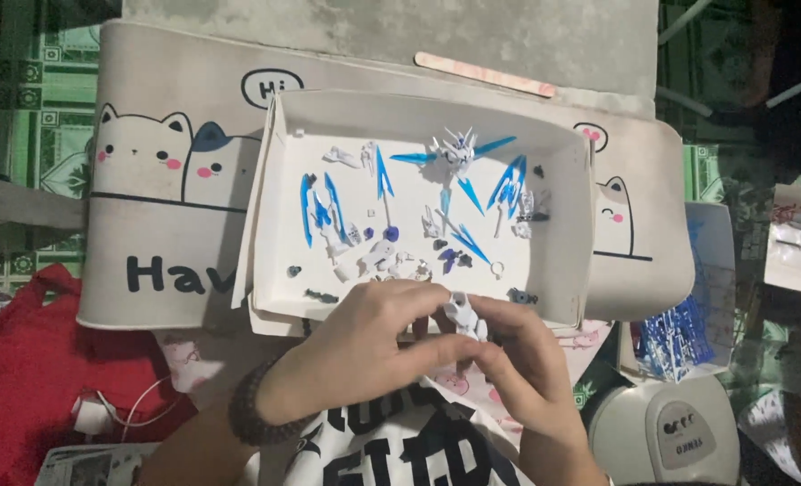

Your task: Assembling small plastic components of a toy robot model kit by hand.

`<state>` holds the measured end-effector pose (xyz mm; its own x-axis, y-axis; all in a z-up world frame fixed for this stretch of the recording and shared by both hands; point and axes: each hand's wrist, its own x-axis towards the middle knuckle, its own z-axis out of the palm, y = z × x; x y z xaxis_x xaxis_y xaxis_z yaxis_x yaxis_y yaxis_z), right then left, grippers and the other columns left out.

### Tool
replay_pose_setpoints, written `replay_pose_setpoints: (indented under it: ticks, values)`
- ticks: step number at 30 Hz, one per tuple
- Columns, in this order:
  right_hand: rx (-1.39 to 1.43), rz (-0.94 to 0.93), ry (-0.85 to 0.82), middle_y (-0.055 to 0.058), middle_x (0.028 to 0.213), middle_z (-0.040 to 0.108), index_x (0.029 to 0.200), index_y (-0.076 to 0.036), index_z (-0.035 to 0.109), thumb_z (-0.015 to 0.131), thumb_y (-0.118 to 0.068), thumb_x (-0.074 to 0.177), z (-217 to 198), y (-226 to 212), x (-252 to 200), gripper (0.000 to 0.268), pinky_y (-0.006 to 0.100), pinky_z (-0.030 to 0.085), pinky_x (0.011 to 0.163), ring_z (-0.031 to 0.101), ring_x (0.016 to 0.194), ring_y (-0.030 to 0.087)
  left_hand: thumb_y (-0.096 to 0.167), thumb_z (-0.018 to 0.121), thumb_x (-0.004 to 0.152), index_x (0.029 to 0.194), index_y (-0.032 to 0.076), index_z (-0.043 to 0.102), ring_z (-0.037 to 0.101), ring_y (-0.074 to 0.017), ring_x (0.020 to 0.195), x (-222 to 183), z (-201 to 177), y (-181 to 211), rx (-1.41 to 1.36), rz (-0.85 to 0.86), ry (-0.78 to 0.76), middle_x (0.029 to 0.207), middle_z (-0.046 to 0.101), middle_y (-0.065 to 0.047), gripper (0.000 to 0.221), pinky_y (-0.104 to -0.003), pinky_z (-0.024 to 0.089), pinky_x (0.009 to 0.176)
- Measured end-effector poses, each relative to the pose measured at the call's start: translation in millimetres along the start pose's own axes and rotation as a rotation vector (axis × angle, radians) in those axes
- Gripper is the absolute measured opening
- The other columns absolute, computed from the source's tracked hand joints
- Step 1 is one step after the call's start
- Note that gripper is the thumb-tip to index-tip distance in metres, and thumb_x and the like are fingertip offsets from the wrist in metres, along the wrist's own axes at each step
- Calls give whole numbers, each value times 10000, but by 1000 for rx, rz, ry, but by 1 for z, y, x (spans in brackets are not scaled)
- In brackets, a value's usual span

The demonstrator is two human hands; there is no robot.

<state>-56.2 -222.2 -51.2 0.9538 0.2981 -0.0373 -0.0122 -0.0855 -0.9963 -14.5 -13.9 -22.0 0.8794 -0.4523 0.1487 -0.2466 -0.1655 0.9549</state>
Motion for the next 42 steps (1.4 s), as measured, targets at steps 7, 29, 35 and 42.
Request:
replay_pose_setpoints:
  ticks: [7,29,35,42]
  values:
    - [-545,-209,-106,64,834,641,1147,-13,544,673,59,715,3,-20,25,457,227,504,598,595,664,127,187,640,804,884,10,606,471,-155,571,-2,-4,-7,-92,-111,-50,740,571,-53,197,-282,378,518]
    - [-212,-260,-86,134,955,655,1230,35,454,554,-60,846,-21,-9,18,407,214,538,604,640,709,135,5,517,798,1030,-28,591,647,-146,646,-8,-36,0,204,48,-103,879,659,-103,245,-241,533,585]
    - [-761,-150,-75,55,787,611,1174,1,532,665,-11,758,-13,-32,40,437,270,409,484,502,550,141,68,617,863,1019,-15,663,465,-160,428,-7,-71,18,756,-239,207,826,667,-82,182,-292,346,398]
    - [-747,-124,-114,96,916,643,1204,-15,520,676,-73,774,-7,-32,39,461,281,485,596,593,697,173,120,645,851,1014,27,653,597,-171,630,-8,-78,3,940,27,33,845,675,-70,187,-283,467,542]
